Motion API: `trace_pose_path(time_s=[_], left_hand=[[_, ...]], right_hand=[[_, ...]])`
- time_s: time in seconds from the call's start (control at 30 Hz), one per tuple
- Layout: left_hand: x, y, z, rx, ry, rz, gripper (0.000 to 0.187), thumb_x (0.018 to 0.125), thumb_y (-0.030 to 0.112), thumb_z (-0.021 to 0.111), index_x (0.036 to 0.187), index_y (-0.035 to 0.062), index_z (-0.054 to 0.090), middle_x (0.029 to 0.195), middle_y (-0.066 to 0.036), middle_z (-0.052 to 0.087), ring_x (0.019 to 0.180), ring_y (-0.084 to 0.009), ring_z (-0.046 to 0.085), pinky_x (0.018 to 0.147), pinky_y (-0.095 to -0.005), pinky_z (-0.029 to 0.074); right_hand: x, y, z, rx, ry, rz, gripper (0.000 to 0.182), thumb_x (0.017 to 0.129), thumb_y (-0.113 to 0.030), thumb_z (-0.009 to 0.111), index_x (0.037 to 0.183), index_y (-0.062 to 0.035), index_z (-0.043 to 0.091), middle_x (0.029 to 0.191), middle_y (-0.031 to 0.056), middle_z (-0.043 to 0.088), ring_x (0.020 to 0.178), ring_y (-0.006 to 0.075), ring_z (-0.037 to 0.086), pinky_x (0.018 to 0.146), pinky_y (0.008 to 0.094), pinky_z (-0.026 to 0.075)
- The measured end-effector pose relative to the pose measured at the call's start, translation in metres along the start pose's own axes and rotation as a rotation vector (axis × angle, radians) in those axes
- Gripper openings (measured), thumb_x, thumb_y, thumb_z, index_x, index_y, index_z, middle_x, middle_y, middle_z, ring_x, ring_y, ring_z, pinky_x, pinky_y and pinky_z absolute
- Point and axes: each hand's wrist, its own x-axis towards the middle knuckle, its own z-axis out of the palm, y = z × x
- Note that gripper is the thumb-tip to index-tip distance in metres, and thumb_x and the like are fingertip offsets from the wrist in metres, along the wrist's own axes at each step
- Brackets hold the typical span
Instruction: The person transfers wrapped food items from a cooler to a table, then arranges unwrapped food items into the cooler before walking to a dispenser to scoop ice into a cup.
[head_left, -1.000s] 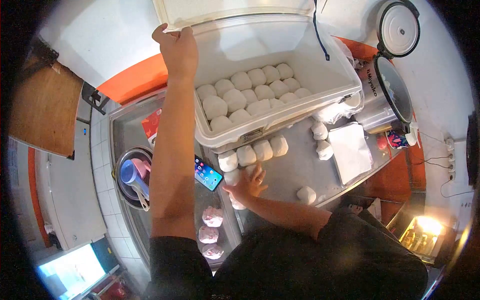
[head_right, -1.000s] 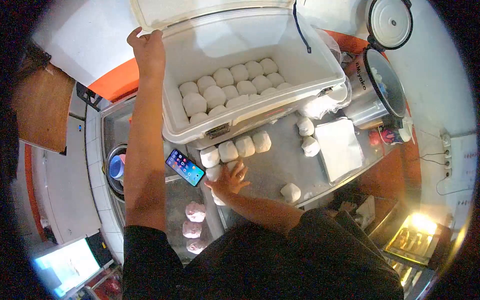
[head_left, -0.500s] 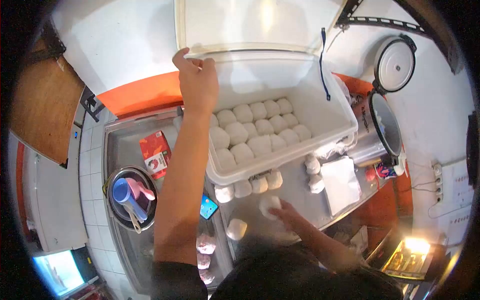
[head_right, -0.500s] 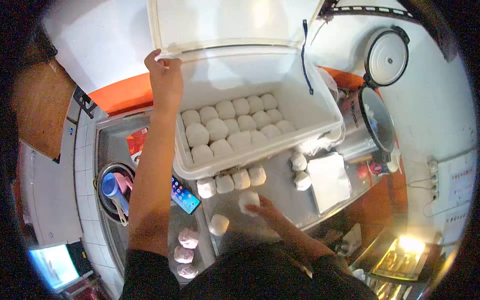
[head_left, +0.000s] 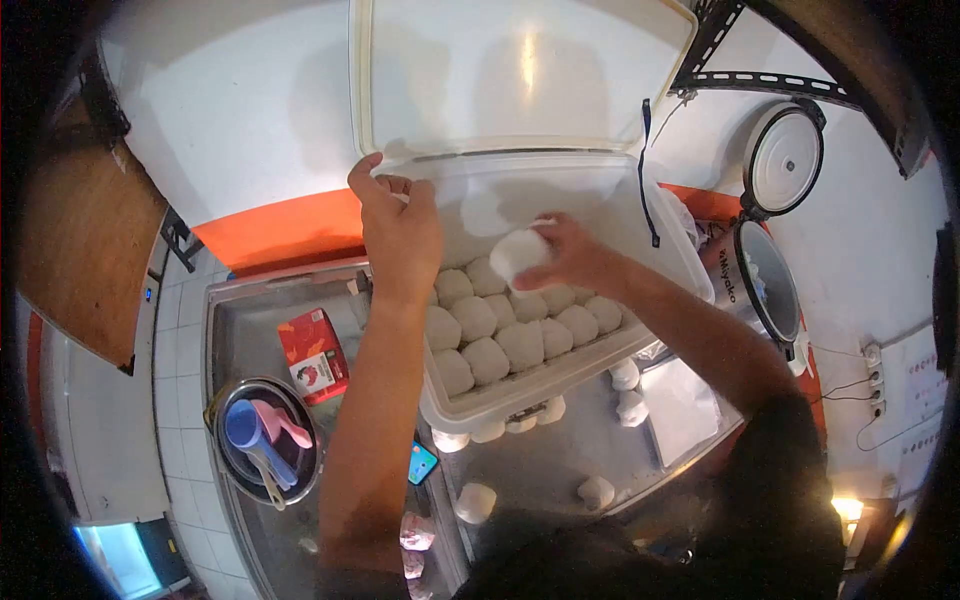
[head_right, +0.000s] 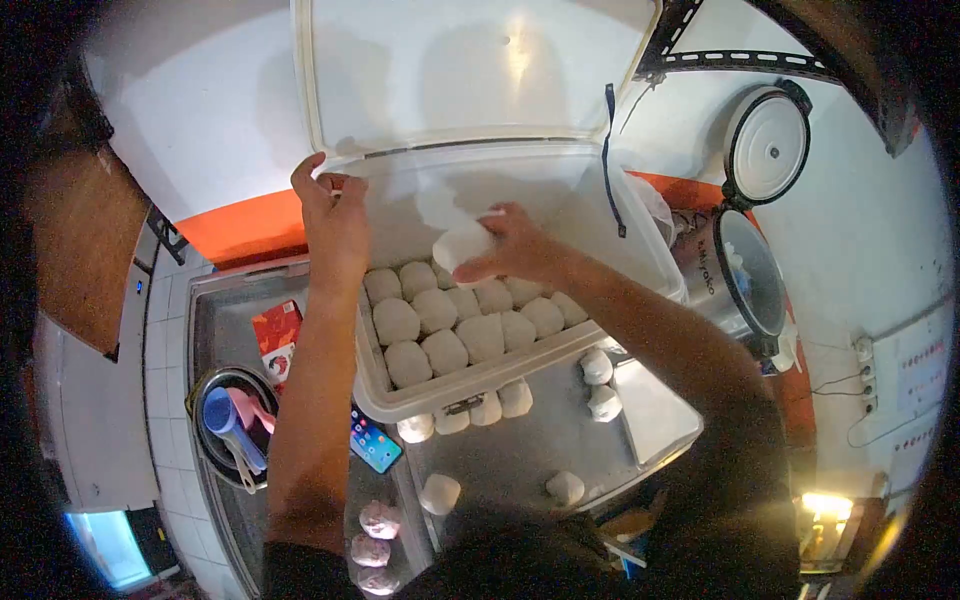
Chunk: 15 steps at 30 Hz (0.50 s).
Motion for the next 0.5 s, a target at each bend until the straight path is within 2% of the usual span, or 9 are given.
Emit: trace_pose_path(time_s=[0.03, 0.1, 0.17, 0.23, 0.27, 0.33, 0.43, 0.5], left_hand=[[0.000, 0.000, 0.000, -0.018, -0.002, -0.002, 0.054, 0.089, 0.010, 0.055, 0.135, -0.0021, 0.029, 0.093, -0.017, 0.059, 0.082, -0.0280, 0.060, 0.079, -0.0408, 0.049], [0.001, 0.000, 0.000, -0.055, -0.005, 0.006, 0.053, 0.089, 0.008, 0.054, 0.135, -0.0026, 0.029, 0.092, -0.016, 0.058, 0.079, -0.0255, 0.059, 0.076, -0.0393, 0.048], [0.000, 0.001, 0.000, -0.096, -0.010, 0.015, 0.052, 0.090, 0.006, 0.053, 0.134, -0.0033, 0.029, 0.091, -0.016, 0.058, 0.077, -0.0225, 0.058, 0.073, -0.0374, 0.048], [0.000, -0.001, -0.001, -0.110, -0.019, 0.023, 0.051, 0.090, 0.005, 0.053, 0.134, -0.0039, 0.029, 0.090, -0.015, 0.057, 0.075, -0.0206, 0.057, 0.071, -0.0360, 0.047], [0.000, -0.002, -0.001, -0.117, -0.024, 0.022, 0.050, 0.090, 0.004, 0.053, 0.133, -0.0042, 0.029, 0.090, -0.014, 0.057, 0.074, -0.0196, 0.056, 0.071, -0.0353, 0.047], [0.000, 0.001, -0.001, -0.152, -0.027, 0.013, 0.050, 0.090, 0.004, 0.053, 0.133, -0.0042, 0.029, 0.090, -0.014, 0.057, 0.074, -0.0191, 0.056, 0.070, -0.0349, 0.047], [0.001, -0.003, -0.002, -0.137, -0.025, 0.020, 0.051, 0.090, 0.004, 0.053, 0.133, -0.0038, 0.029, 0.090, -0.014, 0.057, 0.074, -0.0186, 0.056, 0.070, -0.0345, 0.047], [0.000, -0.001, 0.000, -0.128, -0.025, 0.020, 0.051, 0.090, 0.004, 0.053, 0.134, -0.0033, 0.029, 0.090, -0.014, 0.057, 0.074, -0.0187, 0.056, 0.070, -0.0346, 0.047]], right_hand=[[0.027, 0.027, 0.015, -0.078, -0.055, 0.107, 0.102, 0.064, -0.064, 0.083, 0.139, -0.0022, 0.054, 0.144, 0.0253, 0.032, 0.138, 0.0430, 0.034, 0.113, 0.0502, 0.035], [0.048, 0.035, 0.036, -0.569, -0.191, 0.218, 0.099, 0.071, -0.064, 0.078, 0.144, -0.0055, 0.048, 0.147, 0.0268, 0.040, 0.140, 0.0382, 0.035, 0.115, 0.0476, 0.032], [0.071, 0.081, 0.075, -0.807, -0.325, 0.277, 0.106, 0.071, -0.072, 0.072, 0.151, -0.0097, 0.039, 0.151, 0.0283, 0.033, 0.142, 0.0420, 0.030, 0.115, 0.0533, 0.029], [0.075, 0.090, 0.090, -0.823, -0.436, 0.332, 0.109, 0.072, -0.076, 0.067, 0.154, -0.0118, 0.034, 0.157, 0.0270, 0.022, 0.144, 0.0449, 0.023, 0.116, 0.0584, 0.027], [0.076, 0.097, 0.095, -0.720, -0.478, 0.356, 0.108, 0.074, -0.076, 0.066, 0.154, -0.0118, 0.034, 0.160, 0.0249, 0.015, 0.146, 0.0459, 0.018, 0.116, 0.0607, 0.025], [0.071, 0.105, 0.102, -0.498, -0.517, 0.431, 0.102, 0.078, -0.071, 0.063, 0.155, -0.0126, 0.030, 0.164, 0.0221, 0.008, 0.148, 0.0460, 0.015, 0.116, 0.0621, 0.025], [0.070, 0.124, 0.096, -0.152, -0.471, 0.571, 0.091, 0.087, -0.054, 0.059, 0.158, -0.0151, 0.019, 0.163, 0.0201, 0.011, 0.146, 0.0432, 0.022, 0.116, 0.0596, 0.027], [0.072, 0.136, 0.085, -0.100, -0.472, 0.582, 0.085, 0.086, -0.049, 0.060, 0.155, -0.0142, 0.025, 0.159, 0.0194, 0.018, 0.143, 0.0414, 0.027, 0.114, 0.0570, 0.030]])
